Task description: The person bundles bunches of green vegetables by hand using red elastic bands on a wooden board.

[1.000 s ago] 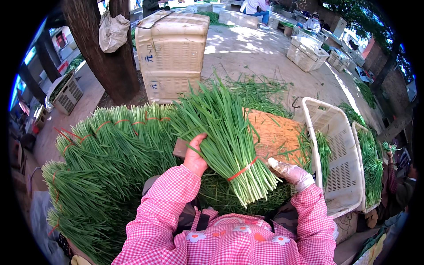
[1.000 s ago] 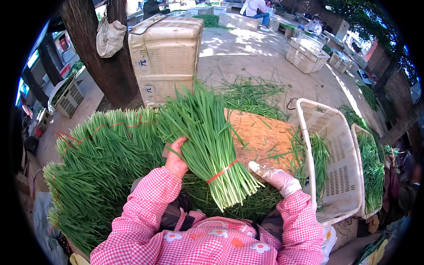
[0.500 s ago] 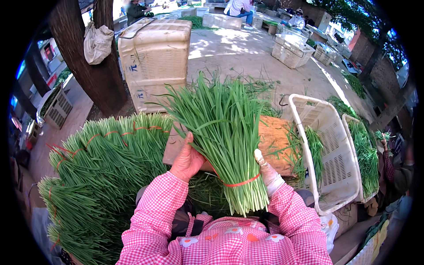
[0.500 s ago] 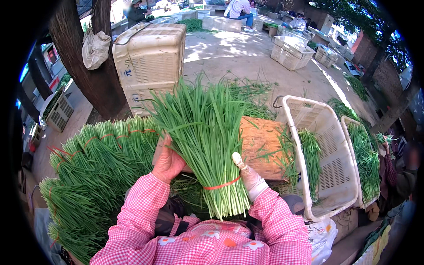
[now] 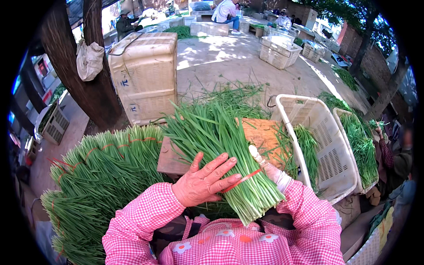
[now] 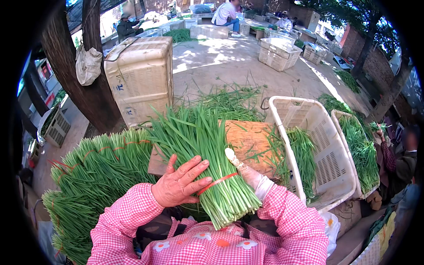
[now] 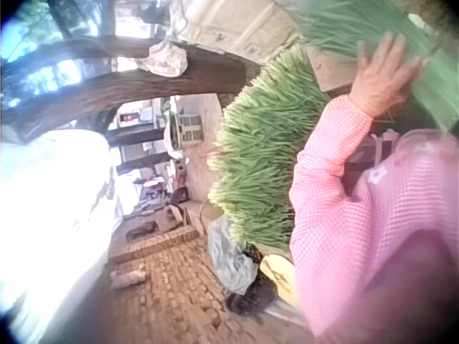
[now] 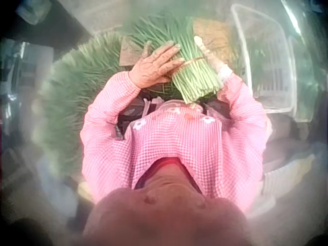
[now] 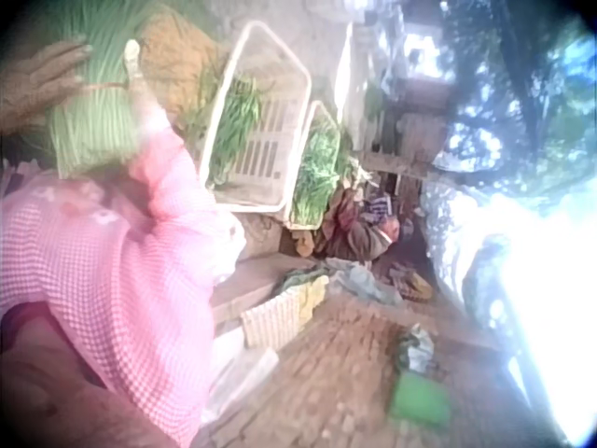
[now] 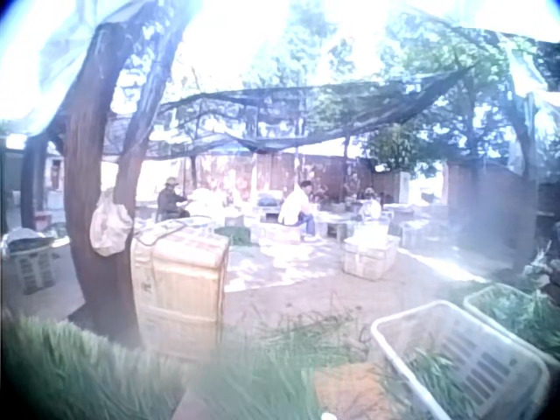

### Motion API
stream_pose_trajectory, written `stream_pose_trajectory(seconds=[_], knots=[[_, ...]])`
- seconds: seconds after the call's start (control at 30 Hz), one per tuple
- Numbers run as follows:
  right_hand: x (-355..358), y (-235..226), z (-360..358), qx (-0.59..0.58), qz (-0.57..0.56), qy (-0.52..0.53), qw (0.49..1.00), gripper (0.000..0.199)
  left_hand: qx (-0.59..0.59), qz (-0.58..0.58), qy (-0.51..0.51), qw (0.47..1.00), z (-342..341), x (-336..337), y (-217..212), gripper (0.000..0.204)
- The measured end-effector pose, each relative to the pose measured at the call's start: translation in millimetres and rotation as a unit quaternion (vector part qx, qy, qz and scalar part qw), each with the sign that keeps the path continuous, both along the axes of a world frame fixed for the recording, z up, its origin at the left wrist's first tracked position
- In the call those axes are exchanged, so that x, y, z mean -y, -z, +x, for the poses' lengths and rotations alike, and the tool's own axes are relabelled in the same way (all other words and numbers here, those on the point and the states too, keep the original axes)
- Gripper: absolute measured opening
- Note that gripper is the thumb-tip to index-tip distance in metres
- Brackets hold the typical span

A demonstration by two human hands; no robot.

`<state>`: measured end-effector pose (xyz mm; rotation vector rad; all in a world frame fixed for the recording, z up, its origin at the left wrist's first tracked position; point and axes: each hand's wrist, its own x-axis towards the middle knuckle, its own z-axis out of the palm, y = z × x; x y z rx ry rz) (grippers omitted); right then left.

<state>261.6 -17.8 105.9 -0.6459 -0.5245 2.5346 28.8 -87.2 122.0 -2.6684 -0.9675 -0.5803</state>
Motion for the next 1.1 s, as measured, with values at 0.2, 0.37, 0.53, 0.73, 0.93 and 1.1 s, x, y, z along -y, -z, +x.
stream_pose_trajectory(seconds=[0.2, 0.37, 0.53, 0.73, 0.93, 1.1], knots=[[0.0, 1.1, 32.6, -0.064, 0.018, -0.141, 0.988, 0.073, 0.307, -0.096, 0.027, 0.947, 0.4, -17.9, -8.7, 0.108], [8.0, -37.7, 32.4, -0.029, 0.113, -0.305, 0.945, 0.081, 0.617, -0.389, 0.045, 0.682, -13.1, -30.2, 20.2, 0.094], [10.9, -84.4, 43.4, 0.222, 0.431, -0.031, 0.874, 0.064, 0.678, -0.449, 0.069, 0.579, -6.7, -24.5, 35.2, 0.089], [16.8, -8.5, -35.6, 0.292, 0.590, 0.150, 0.737, 0.092, 0.709, -0.477, 0.093, 0.510, 9.0, -25.1, 58.8, 0.088], [13.6, 33.6, -49.8, 0.295, 0.503, 0.141, 0.800, 0.091, 0.731, -0.515, 0.051, 0.446, 11.8, -20.4, 81.8, 0.091], [12.5, 32.7, -52.9, 0.261, 0.484, 0.166, 0.818, 0.094, 0.639, -0.475, 0.038, 0.604, -3.4, -27.5, 92.1, 0.100]])
